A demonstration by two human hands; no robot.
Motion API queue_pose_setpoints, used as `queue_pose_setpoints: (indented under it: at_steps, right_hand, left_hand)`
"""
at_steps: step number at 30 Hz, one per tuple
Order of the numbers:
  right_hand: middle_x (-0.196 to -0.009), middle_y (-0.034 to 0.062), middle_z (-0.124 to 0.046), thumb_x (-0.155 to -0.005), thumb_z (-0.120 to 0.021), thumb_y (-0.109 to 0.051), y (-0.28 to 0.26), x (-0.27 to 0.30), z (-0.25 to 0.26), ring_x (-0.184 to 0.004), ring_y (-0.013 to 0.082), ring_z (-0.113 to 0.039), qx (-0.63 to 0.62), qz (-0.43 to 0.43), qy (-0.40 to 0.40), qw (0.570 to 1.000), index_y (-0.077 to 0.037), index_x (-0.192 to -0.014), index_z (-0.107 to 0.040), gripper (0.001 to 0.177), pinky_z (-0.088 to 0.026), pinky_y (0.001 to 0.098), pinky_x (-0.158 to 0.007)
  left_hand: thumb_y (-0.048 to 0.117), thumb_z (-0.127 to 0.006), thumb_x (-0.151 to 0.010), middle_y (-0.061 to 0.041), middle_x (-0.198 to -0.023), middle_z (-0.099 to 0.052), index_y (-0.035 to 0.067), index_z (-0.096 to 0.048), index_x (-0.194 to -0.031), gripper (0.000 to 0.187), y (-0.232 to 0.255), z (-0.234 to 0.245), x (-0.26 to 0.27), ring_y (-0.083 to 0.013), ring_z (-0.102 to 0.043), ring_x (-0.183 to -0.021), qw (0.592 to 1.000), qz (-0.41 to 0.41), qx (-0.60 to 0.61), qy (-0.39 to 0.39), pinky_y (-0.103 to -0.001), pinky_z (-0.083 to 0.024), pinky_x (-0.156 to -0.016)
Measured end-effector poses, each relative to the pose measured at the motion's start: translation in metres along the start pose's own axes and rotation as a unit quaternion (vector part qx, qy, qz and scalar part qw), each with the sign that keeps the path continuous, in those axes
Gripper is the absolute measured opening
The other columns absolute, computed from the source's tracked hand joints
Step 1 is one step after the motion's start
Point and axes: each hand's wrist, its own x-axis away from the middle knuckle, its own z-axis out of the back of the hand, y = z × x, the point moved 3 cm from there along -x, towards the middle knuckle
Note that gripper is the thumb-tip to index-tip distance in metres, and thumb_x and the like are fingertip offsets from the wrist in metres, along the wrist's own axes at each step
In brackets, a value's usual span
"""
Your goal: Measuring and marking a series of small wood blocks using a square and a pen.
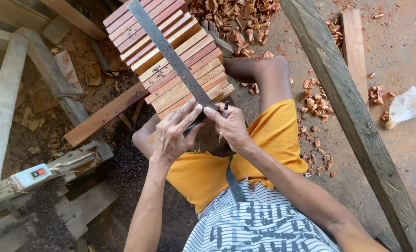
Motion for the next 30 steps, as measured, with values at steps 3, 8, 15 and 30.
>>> queue_pose_setpoints:
  at_steps: [3,8,15,30]
  right_hand:
    - [-0.062,-0.0096,-0.05,-0.099,-0.071,-0.018,0.0,0.002,0.002,-0.047,-0.0006,-0.038,-0.004,-0.008,0.003,1.0,-0.001,-0.101,-0.072,0.017,-0.027,0.0201,-0.041]
    - [-0.06,-0.0094,-0.051,-0.098,-0.07,-0.019,-0.005,0.003,0.001,-0.047,-0.0003,-0.039,0.021,-0.002,0.003,1.0,-0.002,-0.104,-0.073,0.018,-0.028,0.0204,-0.041]
    - [-0.06,-0.0098,-0.05,-0.099,-0.07,-0.02,-0.008,0.003,0.002,-0.047,-0.0008,-0.038,0.025,-0.001,-0.006,1.0,-0.001,-0.107,-0.073,0.021,-0.027,0.0198,-0.041]
    - [-0.063,-0.0126,-0.047,-0.098,-0.072,-0.017,-0.011,0.004,0.001,-0.048,-0.002,-0.034,0.015,-0.001,-0.011,1.0,-0.001,-0.114,-0.076,0.024,-0.024,0.02,-0.041]
  left_hand:
    - [0.021,-0.082,-0.086,-0.008,-0.141,-0.065,0.011,-0.068,-0.134,0.051,-0.005,-0.008,0.006,-0.0276,-0.069,-0.117,1.0,-0.008,-0.015,-0.001,-0.037,-0.056,-0.098]
    - [0.024,-0.082,-0.087,-0.008,-0.142,-0.064,0.011,-0.068,-0.135,0.051,-0.005,-0.007,0.006,-0.0277,-0.069,-0.117,1.0,-0.012,-0.028,0.002,-0.037,-0.056,-0.098]
    - [0.024,-0.083,-0.087,-0.008,-0.142,-0.065,0.011,-0.069,-0.133,0.05,-0.003,-0.005,0.004,-0.0271,-0.069,-0.117,1.0,-0.008,-0.019,0.005,-0.037,-0.056,-0.098]
    - [0.018,-0.083,-0.086,-0.009,-0.139,-0.066,0.01,-0.069,-0.132,0.049,-0.002,-0.004,0.002,-0.0282,-0.069,-0.118,1.0,-0.002,-0.005,0.006,-0.038,-0.056,-0.099]
